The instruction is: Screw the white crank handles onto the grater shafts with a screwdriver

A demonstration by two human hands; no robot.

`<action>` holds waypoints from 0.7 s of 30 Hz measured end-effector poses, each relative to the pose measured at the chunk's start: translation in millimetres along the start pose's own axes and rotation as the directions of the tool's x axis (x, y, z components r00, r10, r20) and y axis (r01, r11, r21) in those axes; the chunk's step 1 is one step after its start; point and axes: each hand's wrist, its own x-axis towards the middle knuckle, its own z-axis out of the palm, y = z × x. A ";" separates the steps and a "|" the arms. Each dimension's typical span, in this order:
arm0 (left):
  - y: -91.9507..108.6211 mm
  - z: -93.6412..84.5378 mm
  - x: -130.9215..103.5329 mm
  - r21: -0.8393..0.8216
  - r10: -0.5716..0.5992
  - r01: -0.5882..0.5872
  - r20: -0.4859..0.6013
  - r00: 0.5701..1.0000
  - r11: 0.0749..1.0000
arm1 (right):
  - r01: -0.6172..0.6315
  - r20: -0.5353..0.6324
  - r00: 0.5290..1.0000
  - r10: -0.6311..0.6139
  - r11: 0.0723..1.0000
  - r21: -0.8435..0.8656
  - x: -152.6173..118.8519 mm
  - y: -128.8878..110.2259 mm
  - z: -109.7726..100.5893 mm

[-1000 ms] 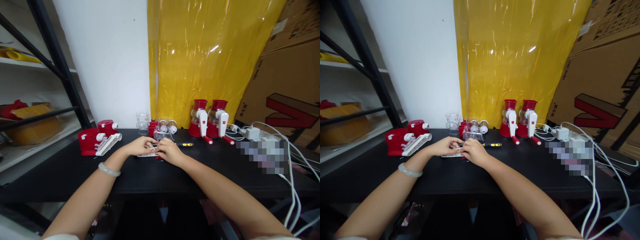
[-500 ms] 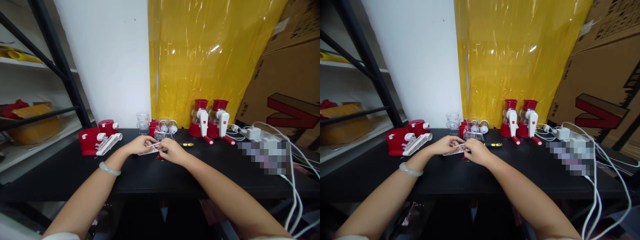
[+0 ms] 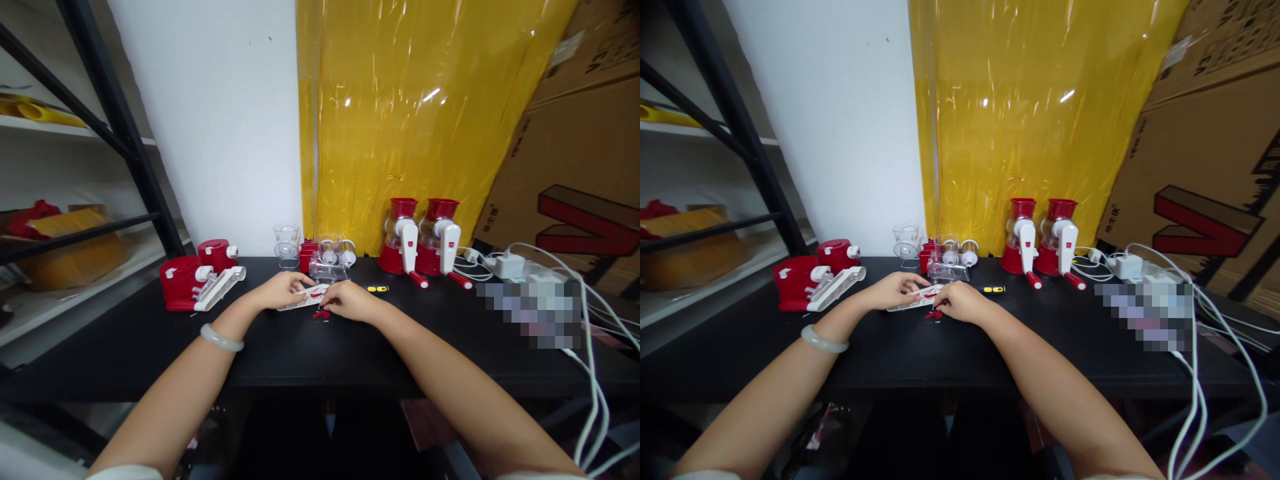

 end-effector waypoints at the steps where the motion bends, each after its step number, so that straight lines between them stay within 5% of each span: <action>1: 0.0 0.2 0.0 -0.002 -0.001 0.001 -0.001 1.000 1.000 | -0.005 0.004 1.000 0.005 1.000 0.021 0.0 0.5 0.3; 5: 0.2 1.5 -0.1 -0.020 0.010 -0.010 -0.006 1.000 1.000 | -0.008 -0.139 0.990 0.016 0.998 0.064 1.2 4.2 1.3; 10: 3.4 3.1 -0.8 -0.065 0.032 -0.032 -0.004 0.999 0.997 | -0.035 -0.402 0.915 0.019 0.999 -0.031 2.6 11.4 -0.1; 21: 8.8 11.6 -0.9 -0.165 0.115 -0.122 -0.051 0.992 0.979 | -0.057 -0.302 0.951 0.070 0.997 0.052 1.7 15.2 5.7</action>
